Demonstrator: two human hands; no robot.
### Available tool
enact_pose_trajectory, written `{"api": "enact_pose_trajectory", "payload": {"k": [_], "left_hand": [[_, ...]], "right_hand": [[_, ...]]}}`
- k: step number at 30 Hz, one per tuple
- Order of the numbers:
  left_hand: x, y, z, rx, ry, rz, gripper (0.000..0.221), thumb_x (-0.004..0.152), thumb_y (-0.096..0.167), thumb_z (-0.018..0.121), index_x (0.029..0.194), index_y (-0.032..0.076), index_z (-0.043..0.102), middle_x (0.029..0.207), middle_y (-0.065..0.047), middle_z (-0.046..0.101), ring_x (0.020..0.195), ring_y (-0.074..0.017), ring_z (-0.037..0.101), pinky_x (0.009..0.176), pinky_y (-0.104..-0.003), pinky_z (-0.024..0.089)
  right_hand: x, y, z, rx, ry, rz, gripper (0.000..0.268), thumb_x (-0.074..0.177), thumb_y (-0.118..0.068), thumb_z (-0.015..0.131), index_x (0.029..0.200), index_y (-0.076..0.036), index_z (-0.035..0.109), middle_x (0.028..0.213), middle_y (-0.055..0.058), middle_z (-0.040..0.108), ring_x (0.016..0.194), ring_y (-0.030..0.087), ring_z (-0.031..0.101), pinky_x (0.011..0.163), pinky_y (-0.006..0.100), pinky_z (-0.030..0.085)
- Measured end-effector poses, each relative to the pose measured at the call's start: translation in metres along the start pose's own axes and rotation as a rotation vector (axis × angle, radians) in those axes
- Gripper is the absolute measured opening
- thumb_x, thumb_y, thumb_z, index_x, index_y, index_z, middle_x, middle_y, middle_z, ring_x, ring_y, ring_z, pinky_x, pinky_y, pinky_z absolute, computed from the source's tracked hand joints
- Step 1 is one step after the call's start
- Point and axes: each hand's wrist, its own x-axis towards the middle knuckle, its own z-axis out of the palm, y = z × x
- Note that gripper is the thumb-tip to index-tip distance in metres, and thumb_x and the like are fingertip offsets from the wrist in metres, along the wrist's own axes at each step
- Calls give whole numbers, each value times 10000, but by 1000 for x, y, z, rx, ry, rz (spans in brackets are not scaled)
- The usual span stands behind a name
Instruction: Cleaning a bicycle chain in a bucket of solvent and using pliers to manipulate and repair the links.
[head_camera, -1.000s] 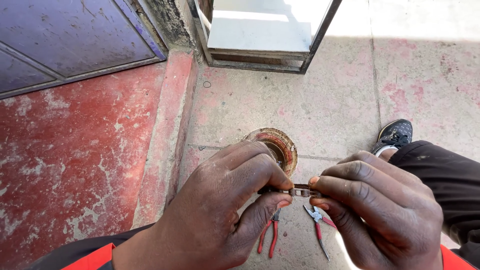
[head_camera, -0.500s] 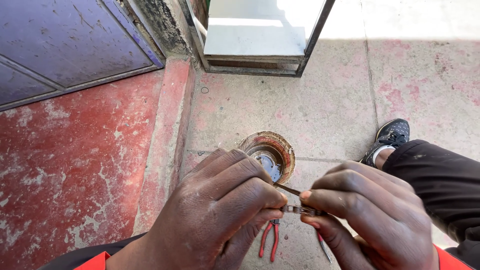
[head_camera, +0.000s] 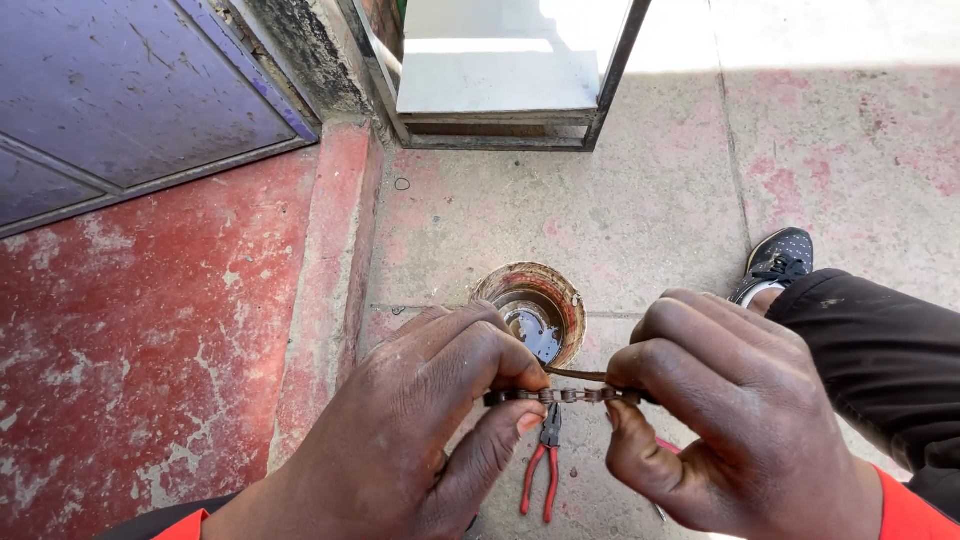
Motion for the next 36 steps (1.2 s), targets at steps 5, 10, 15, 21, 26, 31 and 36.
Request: {"api": "enact_pose_trajectory", "payload": {"k": [5, 10, 15, 21, 26, 31, 36], "left_hand": [[0, -2, -1, -26, -46, -98, 125, 940, 227, 554, 923, 106, 578, 807, -52, 560, 728, -237, 581, 683, -364, 437], [0, 0, -1, 20, 3, 22, 140, 974, 199, 529, 917, 87, 589, 789, -64, 473, 717, -262, 523, 676, -384, 419], [-1, 1, -3, 251, 53, 204, 182, 1000, 192, 526, 933, 42, 602, 882, -107, 546, 761, -310, 508, 696, -438, 397], [-5, 0, 1, 353, -4, 246, 219, 1025, 223, 552, 882, 60, 580, 835, -100, 495, 706, -295, 476, 666, -425, 377], [-7, -5, 5, 360, -27, 263, 206, 1028, 230, 548, 910, 68, 594, 845, -105, 503, 718, -296, 484, 678, -425, 385], [-8, -7, 9, 422, -39, 295, 239, 1033, 238, 596, 862, 72, 574, 813, -92, 477, 695, -284, 466, 643, -419, 364], [-10, -9, 13, 491, -36, 298, 273, 1043, 240, 563, 814, 92, 537, 788, -81, 459, 680, -284, 458, 634, -414, 353]], "right_hand": [[3, 4, -4, 32, 34, -73, 83, 860, -118, 589, 818, -49, 611, 757, 74, 544, 622, 227, 521, 579, 328, 418], [-1, 1, -7, 287, -53, 90, 169, 874, -187, 571, 903, -42, 653, 884, 79, 647, 788, 179, 687, 728, 270, 557], [-2, 0, -2, 790, -164, 304, 253, 957, -312, 525, 916, -67, 571, 924, 59, 643, 868, 168, 629, 799, 292, 513], [-4, 5, 0, 818, -215, 301, 272, 940, -365, 572, 835, -114, 553, 822, 36, 619, 765, 164, 600, 731, 291, 484], [-7, 13, -3, 783, -331, 424, 416, 950, -454, 540, 707, -117, 528, 681, -30, 457, 631, 123, 430, 587, 281, 348], [-16, 15, 4, 663, -328, 505, 430, 932, -380, 622, 617, -129, 473, 605, -38, 401, 583, 112, 381, 551, 277, 303], [-21, 10, 4, 444, -272, 593, 414, 855, -216, 729, 568, -141, 440, 534, -43, 422, 522, 103, 388, 494, 272, 335]]}}
